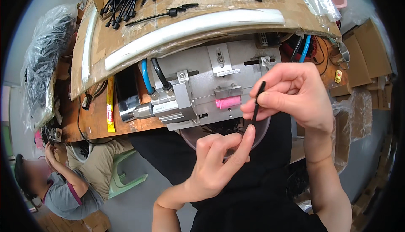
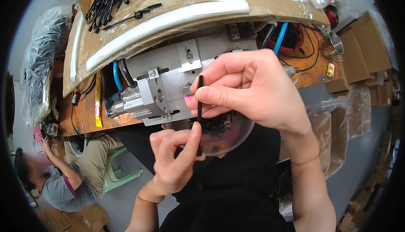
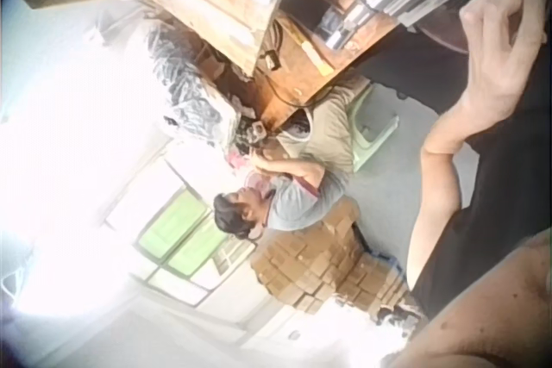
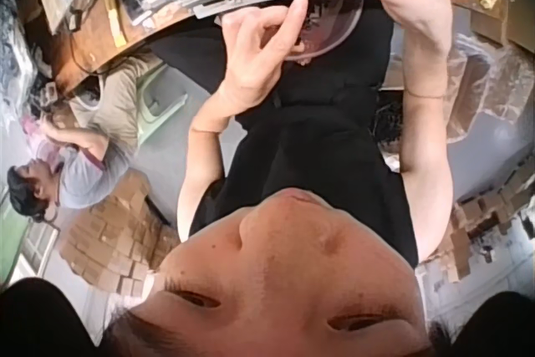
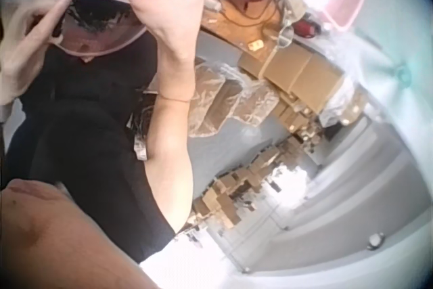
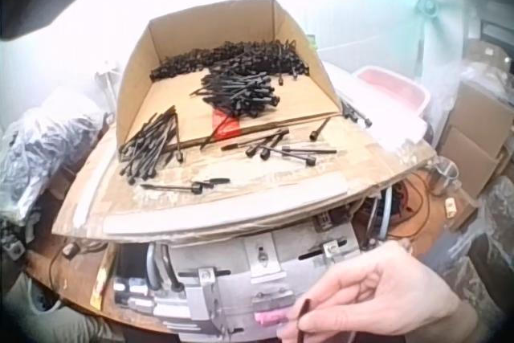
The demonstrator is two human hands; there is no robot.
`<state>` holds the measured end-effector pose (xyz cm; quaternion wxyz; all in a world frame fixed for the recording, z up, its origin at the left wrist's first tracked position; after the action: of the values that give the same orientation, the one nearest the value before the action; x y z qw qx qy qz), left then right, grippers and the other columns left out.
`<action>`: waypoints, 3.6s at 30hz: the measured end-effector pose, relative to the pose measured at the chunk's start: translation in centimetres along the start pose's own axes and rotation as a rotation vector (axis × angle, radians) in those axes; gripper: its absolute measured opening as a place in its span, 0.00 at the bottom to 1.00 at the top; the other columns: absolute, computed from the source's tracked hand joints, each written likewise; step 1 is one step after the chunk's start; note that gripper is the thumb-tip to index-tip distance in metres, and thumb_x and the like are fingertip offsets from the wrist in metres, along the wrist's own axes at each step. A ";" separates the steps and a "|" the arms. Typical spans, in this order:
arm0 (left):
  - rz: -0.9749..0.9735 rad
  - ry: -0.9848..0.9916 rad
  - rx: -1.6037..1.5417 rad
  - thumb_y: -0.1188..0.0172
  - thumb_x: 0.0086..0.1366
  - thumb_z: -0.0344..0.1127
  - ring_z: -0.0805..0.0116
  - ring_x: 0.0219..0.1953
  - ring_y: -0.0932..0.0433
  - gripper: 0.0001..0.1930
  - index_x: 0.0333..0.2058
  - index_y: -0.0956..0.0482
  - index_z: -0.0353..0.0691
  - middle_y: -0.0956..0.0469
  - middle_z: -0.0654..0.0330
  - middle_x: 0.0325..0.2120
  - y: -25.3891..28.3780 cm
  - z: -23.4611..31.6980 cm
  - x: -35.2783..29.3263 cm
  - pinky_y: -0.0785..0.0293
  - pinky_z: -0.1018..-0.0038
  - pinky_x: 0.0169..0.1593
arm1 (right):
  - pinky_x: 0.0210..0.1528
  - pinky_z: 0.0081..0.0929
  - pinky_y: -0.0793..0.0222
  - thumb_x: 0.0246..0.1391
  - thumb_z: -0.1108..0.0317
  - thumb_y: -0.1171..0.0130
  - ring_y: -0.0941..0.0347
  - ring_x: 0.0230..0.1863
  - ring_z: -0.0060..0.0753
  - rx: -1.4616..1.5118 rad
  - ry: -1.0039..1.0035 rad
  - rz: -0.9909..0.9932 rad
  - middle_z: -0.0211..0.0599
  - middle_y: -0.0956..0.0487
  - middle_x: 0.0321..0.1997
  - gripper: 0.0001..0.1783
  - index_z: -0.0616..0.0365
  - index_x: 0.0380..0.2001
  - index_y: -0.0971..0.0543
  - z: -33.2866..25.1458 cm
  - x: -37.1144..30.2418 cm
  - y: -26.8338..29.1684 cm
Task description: The person repeatedly picks up black cable ties from a cardboard box and inserts them into a metal assembly jig. They manipulate the ties within the jig's mechanism and then place the finished items into a pink plastic bowl below. The process is continuous and repetitive throughout the clip.
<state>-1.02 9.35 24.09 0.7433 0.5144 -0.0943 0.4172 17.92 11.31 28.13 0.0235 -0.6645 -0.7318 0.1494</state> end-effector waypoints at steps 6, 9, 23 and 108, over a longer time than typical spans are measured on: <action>-0.089 0.241 0.327 0.40 0.54 0.25 0.63 0.38 0.31 0.31 0.59 0.32 0.28 0.29 0.58 0.38 -4.2 -0.9 -1.2 0.32 0.71 0.43 | 0.40 0.24 0.19 0.60 0.76 0.43 0.18 0.38 0.32 -0.313 0.376 0.408 0.45 0.17 0.35 0.10 0.71 0.43 0.21 1.7 -1.2 0.6; -0.136 0.253 0.424 0.43 0.55 0.25 0.61 0.38 0.31 0.33 0.61 0.37 0.28 0.29 0.56 0.40 -5.4 -1.6 -1.1 0.31 0.70 0.43 | 0.41 0.25 0.19 0.61 0.77 0.44 0.18 0.38 0.33 -0.343 0.449 0.451 0.45 0.18 0.35 0.09 0.72 0.40 0.20 1.7 -2.1 0.3; -0.254 0.255 0.417 0.41 0.56 0.29 0.61 0.40 0.30 0.33 0.62 0.36 0.30 0.30 0.56 0.38 -4.5 -1.8 -0.3 0.29 0.71 0.45 | 0.38 0.23 0.23 0.53 0.83 0.40 0.20 0.35 0.29 -0.631 0.650 0.505 0.42 0.17 0.34 0.05 0.70 0.35 0.19 1.0 -2.1 0.8; -0.073 0.072 -0.400 0.25 0.40 0.33 0.65 0.32 0.27 0.33 0.49 0.21 0.30 0.25 0.61 0.30 1.0 -0.1 0.3 0.30 0.72 0.36 | 0.30 0.17 0.22 0.47 0.82 0.34 0.19 0.26 0.26 -0.292 -0.032 -0.416 0.44 0.17 0.26 0.04 0.73 0.28 0.19 -1.9 2.0 0.7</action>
<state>-1.54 9.75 24.89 0.8481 0.3444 -0.1301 0.3810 18.81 13.73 29.46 -0.0538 -0.4937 -0.8668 0.0445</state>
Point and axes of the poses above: each hand's wrist, its own x-axis towards the middle knuckle, its own y-axis out of the back of the hand, z = x × y, the point moved 3 cm from there along x, towards the middle knuckle
